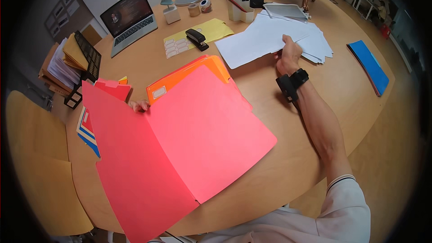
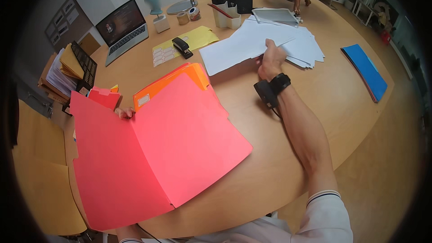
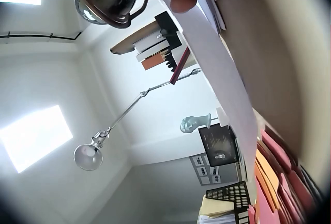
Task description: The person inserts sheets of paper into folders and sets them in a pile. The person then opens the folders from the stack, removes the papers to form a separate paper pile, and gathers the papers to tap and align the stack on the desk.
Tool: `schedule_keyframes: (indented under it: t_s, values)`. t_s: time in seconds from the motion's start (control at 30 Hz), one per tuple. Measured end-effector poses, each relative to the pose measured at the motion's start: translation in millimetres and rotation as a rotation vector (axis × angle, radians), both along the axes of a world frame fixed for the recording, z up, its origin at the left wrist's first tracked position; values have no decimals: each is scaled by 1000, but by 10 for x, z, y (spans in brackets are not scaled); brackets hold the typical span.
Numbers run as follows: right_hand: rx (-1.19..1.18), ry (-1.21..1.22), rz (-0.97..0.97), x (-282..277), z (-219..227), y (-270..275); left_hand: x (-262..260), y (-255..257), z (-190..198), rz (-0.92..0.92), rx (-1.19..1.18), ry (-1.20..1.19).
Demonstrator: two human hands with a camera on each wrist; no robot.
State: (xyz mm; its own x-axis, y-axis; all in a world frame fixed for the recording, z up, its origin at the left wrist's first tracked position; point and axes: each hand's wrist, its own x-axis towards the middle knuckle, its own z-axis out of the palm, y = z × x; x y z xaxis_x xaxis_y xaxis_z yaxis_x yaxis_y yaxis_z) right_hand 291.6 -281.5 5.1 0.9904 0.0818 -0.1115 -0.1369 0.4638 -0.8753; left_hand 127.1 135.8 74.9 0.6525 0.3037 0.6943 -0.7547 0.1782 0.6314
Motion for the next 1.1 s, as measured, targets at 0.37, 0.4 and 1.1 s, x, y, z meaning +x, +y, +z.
schedule_keyframes:
  t_s: [0.37, 0.4, 1.1]
  values:
    - [2, 45, -206, 209, 34, -178, 25, 19, 12, -9, 20, -13]
    - [20, 48, -215, 248, 12, -184, 32, 41, 36, -11, 21, -14]
    - [264, 146, -131, 565, -77, -266, 62, 113, 56, -36, 57, -30]
